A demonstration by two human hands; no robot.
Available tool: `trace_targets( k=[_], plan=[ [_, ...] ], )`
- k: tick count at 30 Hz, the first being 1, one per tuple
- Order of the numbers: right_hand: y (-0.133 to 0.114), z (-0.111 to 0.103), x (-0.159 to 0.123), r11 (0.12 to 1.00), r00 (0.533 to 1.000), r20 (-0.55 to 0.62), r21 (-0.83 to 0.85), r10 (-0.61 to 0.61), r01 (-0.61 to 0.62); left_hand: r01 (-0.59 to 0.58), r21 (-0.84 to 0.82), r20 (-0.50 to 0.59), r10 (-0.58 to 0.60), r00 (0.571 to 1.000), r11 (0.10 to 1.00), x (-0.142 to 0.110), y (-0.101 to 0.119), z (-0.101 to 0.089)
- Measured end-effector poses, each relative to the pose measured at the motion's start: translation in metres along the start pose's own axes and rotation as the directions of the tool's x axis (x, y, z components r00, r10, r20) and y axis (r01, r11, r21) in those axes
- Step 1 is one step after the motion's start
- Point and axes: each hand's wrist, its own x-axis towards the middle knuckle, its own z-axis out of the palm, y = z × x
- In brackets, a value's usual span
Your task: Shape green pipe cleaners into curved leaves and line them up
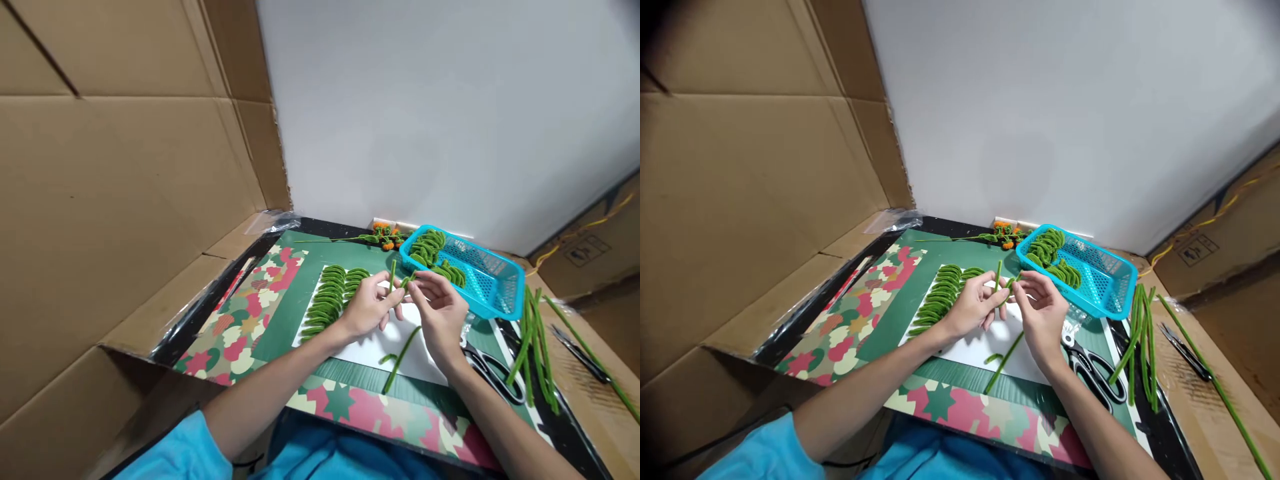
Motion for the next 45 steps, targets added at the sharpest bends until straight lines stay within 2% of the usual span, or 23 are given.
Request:
trace_targets(
  k=[8, 14, 19, 26, 34, 39, 45],
  plan=[
    [-0.007, 0.004, 0.008, 0.99, 0.996, 0.025, 0.103, 0.09, -0.093, 0.042, 0.032, 0.025, -0.043, 0.999, 0.999, 0.003, 0.005, -0.002],
    [-0.005, 0.003, 0.009, 0.988, 0.992, 0.061, 0.098, 0.112, -0.117, 0.059, 0.046, -0.026, -0.058, 0.998, 0.997, 0.003, 0.004, -0.003],
    [-0.006, 0.004, 0.007, 0.988, 0.991, 0.09, 0.116, 0.095, -0.106, 0.02, 0.037, -0.055, -0.018, 0.998, 0.999, 0.005, -0.002, -0.005],
    [-0.004, 0.01, 0.008, 0.972, 0.989, 0.026, 0.183, 0.143, -0.146, -0.054, 0.103, -0.094, 0.064, 0.994, 0.993, 0.006, -0.003, -0.004],
    [-0.004, 0.013, 0.005, 0.982, 0.993, 0.081, 0.161, 0.086, -0.098, -0.08, 0.21, -0.108, 0.104, 0.989, 0.975, 0.003, -0.004, -0.002],
    [-0.005, 0.011, 0.006, 0.983, 0.996, 0.069, 0.168, 0.061, -0.072, -0.086, 0.262, -0.065, 0.106, 0.992, 0.961, 0.003, -0.003, -0.001],
    [-0.001, 0.011, 0.005, 0.992, 0.998, 0.033, 0.111, 0.058, -0.061, -0.048, 0.262, -0.092, 0.075, 0.993, 0.964, 0.003, -0.006, -0.002]
  ],
)
